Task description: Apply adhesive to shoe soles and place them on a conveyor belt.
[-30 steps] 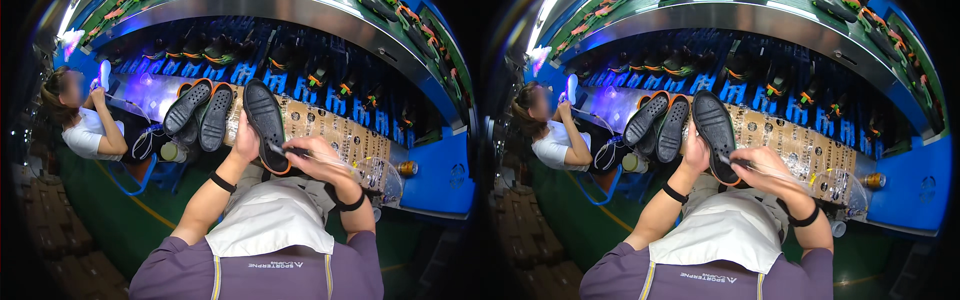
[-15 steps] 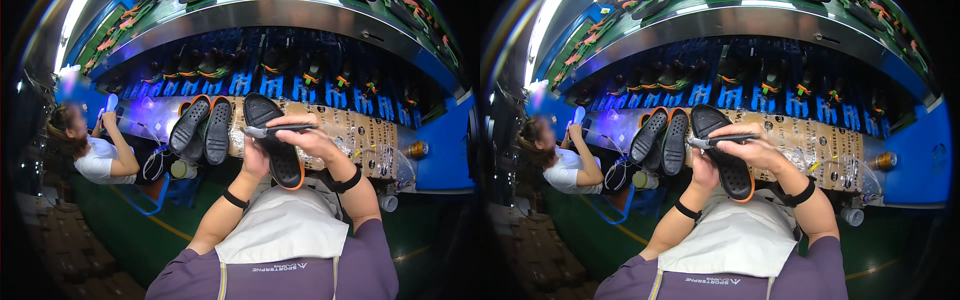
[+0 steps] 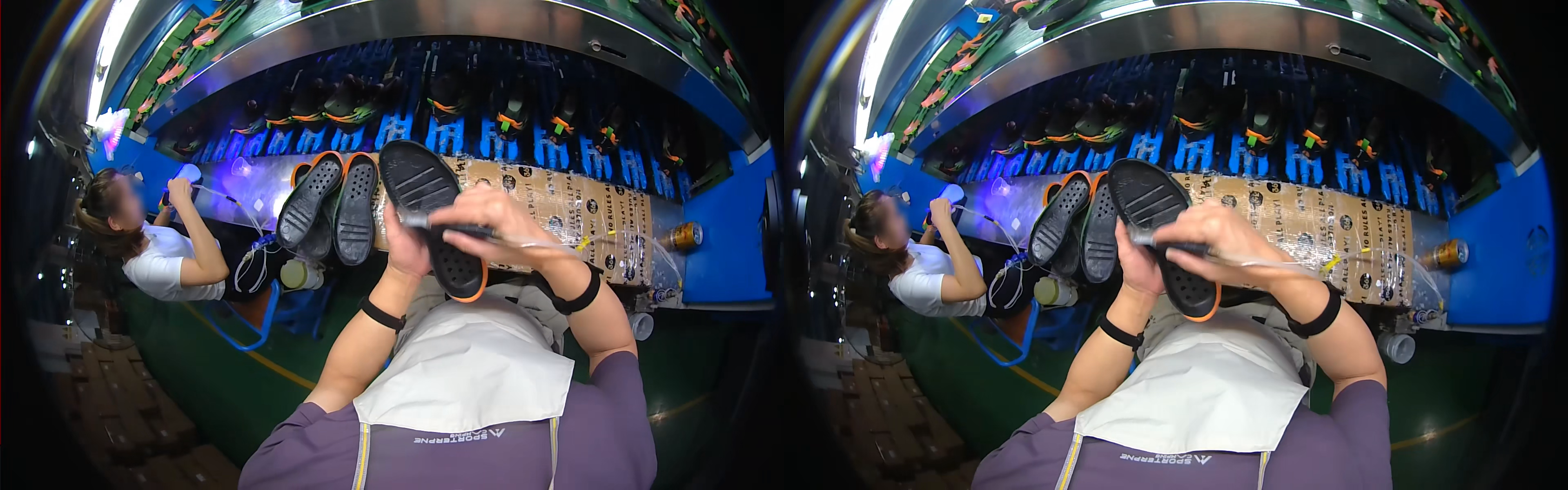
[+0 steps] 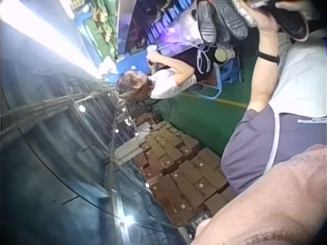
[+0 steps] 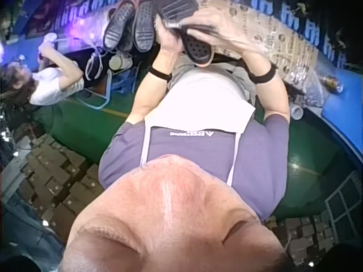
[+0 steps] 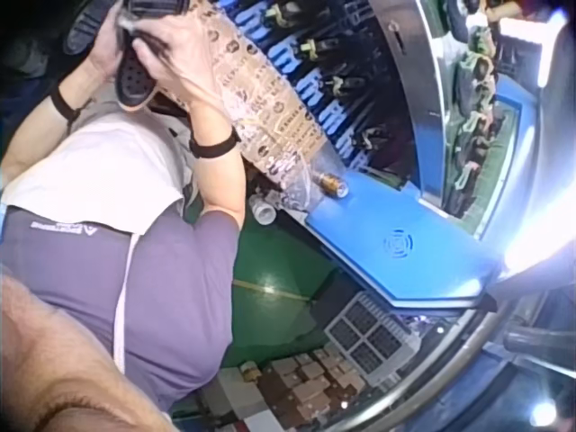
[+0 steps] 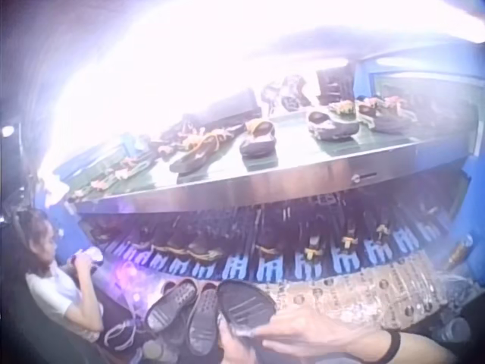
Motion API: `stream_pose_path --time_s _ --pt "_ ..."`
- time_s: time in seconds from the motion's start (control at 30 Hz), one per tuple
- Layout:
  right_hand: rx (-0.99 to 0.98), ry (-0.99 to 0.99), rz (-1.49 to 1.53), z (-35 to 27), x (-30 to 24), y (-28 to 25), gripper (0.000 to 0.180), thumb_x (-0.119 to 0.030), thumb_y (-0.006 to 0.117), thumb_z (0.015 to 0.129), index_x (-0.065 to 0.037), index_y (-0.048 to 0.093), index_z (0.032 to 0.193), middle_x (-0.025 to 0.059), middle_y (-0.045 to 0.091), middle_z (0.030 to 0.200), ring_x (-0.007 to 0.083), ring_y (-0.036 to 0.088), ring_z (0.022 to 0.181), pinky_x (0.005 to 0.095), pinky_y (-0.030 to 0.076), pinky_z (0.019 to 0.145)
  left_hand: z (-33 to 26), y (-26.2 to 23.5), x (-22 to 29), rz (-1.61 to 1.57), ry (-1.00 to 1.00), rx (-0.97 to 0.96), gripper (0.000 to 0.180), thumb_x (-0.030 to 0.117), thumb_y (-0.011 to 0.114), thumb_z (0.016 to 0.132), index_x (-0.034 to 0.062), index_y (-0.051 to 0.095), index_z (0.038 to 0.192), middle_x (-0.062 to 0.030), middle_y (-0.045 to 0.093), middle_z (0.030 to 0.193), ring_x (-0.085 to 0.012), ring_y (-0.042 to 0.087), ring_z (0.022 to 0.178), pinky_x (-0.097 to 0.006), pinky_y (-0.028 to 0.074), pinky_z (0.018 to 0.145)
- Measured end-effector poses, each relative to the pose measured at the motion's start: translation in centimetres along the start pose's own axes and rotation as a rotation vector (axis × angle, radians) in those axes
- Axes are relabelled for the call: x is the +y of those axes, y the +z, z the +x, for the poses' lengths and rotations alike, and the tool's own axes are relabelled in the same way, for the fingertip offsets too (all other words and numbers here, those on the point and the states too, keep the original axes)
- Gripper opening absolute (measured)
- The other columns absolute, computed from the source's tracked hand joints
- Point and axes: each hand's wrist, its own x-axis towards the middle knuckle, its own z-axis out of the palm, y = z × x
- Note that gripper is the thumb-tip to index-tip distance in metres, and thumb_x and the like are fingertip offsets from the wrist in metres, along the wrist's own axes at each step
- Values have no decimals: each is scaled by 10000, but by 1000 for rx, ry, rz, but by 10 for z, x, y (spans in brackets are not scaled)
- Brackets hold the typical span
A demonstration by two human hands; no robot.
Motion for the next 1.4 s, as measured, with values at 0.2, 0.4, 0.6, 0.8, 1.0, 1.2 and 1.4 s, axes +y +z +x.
stream_pose_path --time_s 0.2,0.4,0.6,0.8,1.0,1.2,1.4 --pt "181 135 -3 -3 -12 6 244 -74 777 842 -49 776 1085 135 752 908 321 706 897 411 514 879 12 13 12 -61 144 76 677 626 380 1042 116 599 1431 -106 676 1358 -304 669 1196 -483 524 1080" --pt "-25 7 73 -5 -25 14 295 -99 785 860 -97 764 1155 92 712 848 287 690 859 402 470 814 20 26 32 -20 72 36 940 784 365 948 -21 568 1389 -242 659 1200 -371 649 1074 -500 549 966" --pt "-196 -102 -18 -4 -37 9 327 -127 817 863 -82 767 1183 80 689 812 256 646 775 392 463 791 33 34 54 -5 170 22 974 809 381 922 -37 572 1364 -219 641 1229 -340 650 1040 -476 548 964" --pt "1 -57 -84 1 -30 4 320 -103 818 859 -99 783 1177 88 687 828 256 632 779 393 462 759 41 37 75 38 191 -109 1026 843 386 903 -30 539 1420 -246 624 1316 -362 652 1122 -505 548 993" --pt "-150 -83 23 8 -30 -15 375 -86 829 833 -112 771 1202 71 652 814 258 587 751 375 436 755 48 51 89 118 49 -228 1127 898 360 876 -65 519 1439 -319 647 1287 -426 689 1126 -531 572 987" --pt "-297 -97 48 13 -34 -26 358 -106 820 845 -93 770 1199 76 663 805 253 623 768 365 469 763 70 60 106 436 74 -259 1162 908 418 850 -56 451 1499 -331 594 1367 -440 671 1173 -553 552 1027" --pt "-205 -59 -204 18 -33 -22 367 -119 829 841 -76 765 1200 91 679 816 261 648 774 384 495 777 79 93 106 632 78 -284 912 715 400 1007 -36 460 1520 -269 603 1422 -385 660 1231 -504 537 1076"
